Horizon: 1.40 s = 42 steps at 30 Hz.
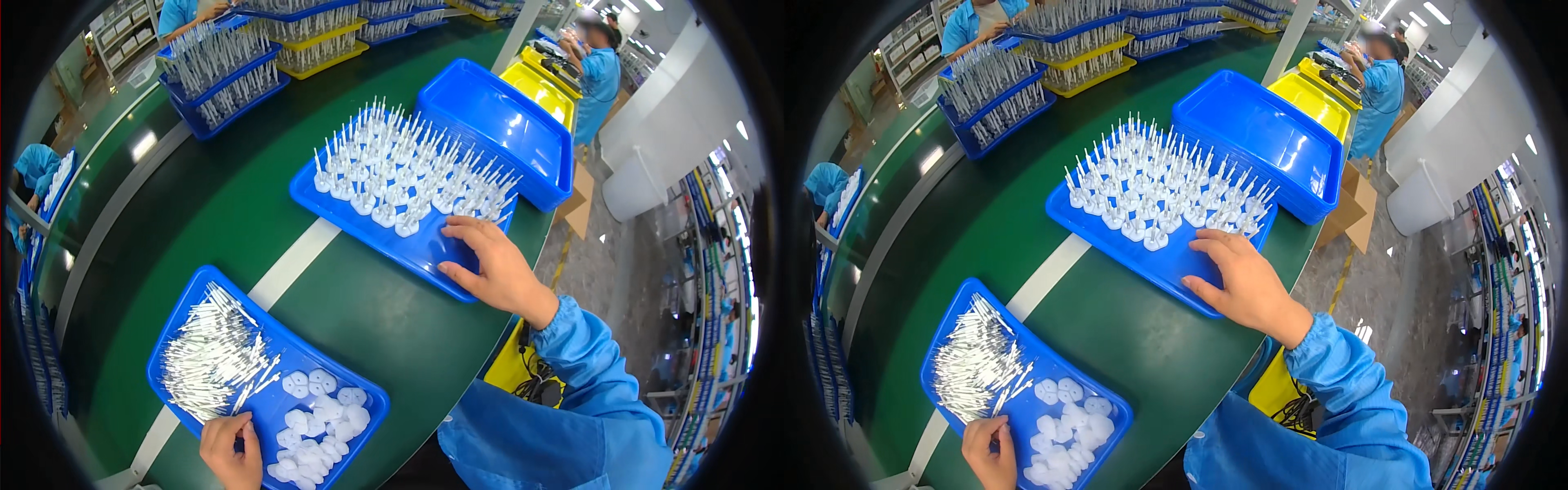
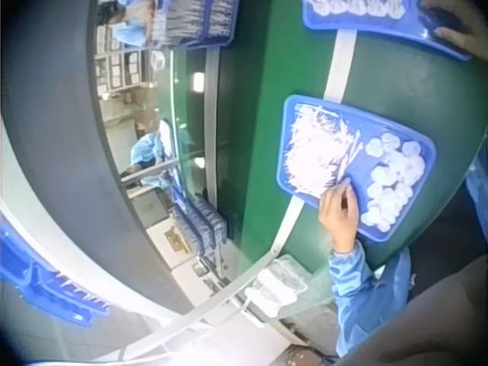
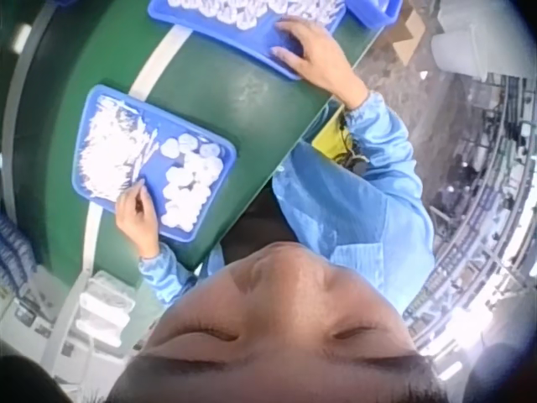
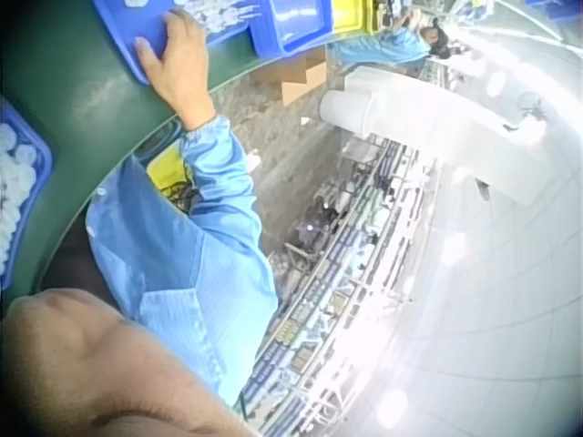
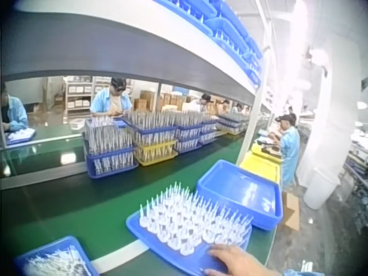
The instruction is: The person inserts white sticks into small white plastic holders one by one. They pick up a holder and a stick, insert the stick into the holder, and place the completed unit into a blue tray. The process is repetitive and performed by hand.
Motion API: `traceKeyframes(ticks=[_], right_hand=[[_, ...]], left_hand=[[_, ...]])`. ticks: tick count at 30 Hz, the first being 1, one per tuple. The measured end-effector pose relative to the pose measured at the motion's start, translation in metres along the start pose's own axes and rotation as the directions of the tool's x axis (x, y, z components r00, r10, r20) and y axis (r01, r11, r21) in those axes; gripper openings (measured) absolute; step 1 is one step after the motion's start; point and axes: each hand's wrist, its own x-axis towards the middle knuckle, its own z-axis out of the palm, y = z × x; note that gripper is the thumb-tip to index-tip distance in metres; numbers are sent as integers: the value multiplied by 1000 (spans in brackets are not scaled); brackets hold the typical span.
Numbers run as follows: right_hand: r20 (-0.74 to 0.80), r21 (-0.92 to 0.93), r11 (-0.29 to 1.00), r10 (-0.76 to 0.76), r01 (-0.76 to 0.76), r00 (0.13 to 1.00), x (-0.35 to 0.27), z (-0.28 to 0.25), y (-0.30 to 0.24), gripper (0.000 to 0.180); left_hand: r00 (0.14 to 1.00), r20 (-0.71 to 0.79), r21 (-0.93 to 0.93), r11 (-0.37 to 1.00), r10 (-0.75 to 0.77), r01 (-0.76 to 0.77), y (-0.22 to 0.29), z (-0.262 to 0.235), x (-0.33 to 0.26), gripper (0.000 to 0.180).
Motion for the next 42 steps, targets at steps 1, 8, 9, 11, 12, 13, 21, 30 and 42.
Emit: traceKeyframes(ticks=[1, 8, 9, 11, 12, 13, 21, 30, 42], right_hand=[[-4, 15, 1000, -14, 14, 1000, 1, 4, -1, 55], [-50, 34, 999, 11, -9, 999, 8, 8, -3, 49], [-29, 55, 998, 37, -35, 999, 4, 4, -4, 47], [13, 89, 992, 90, -91, 996, -5, -6, -2, 41], [-16, 12, 999, 53, -53, 998, -6, -8, 2, 39], [-41, -66, 998, 11, -14, 999, -4, -7, 9, 37], [-63, 8, 937, -349, 350, 935, -6, 15, -60, 21], [65, 165, 594, -803, 787, 593, 53, 111, -209, 17], [190, 742, 628, -531, 233, 826, 81, 120, -206, 18]], left_hand=[[1000, 5, 5, 1000, -8, 8, 0, 0, 0, 14], [999, -26, 6, 999, 37, -37, 1, 1, 0, 14], [998, -32, 7, 999, 47, -47, 1, 2, 0, 14], [997, -43, 1, 998, 60, -60, 2, 4, 1, 14], [997, -47, -5, 998, 61, -62, 2, 4, 2, 14], [997, -55, -11, 998, 60, -60, 2, 4, 2, 14], [986, -167, -38, 999, -9, 2, -13, 13, 5, 19], [999, 30, -51, 999, 20, -19, 12, 7, -14, 23], [992, 49, -122, 987, 114, -107, 16, 27, 23, 38]])
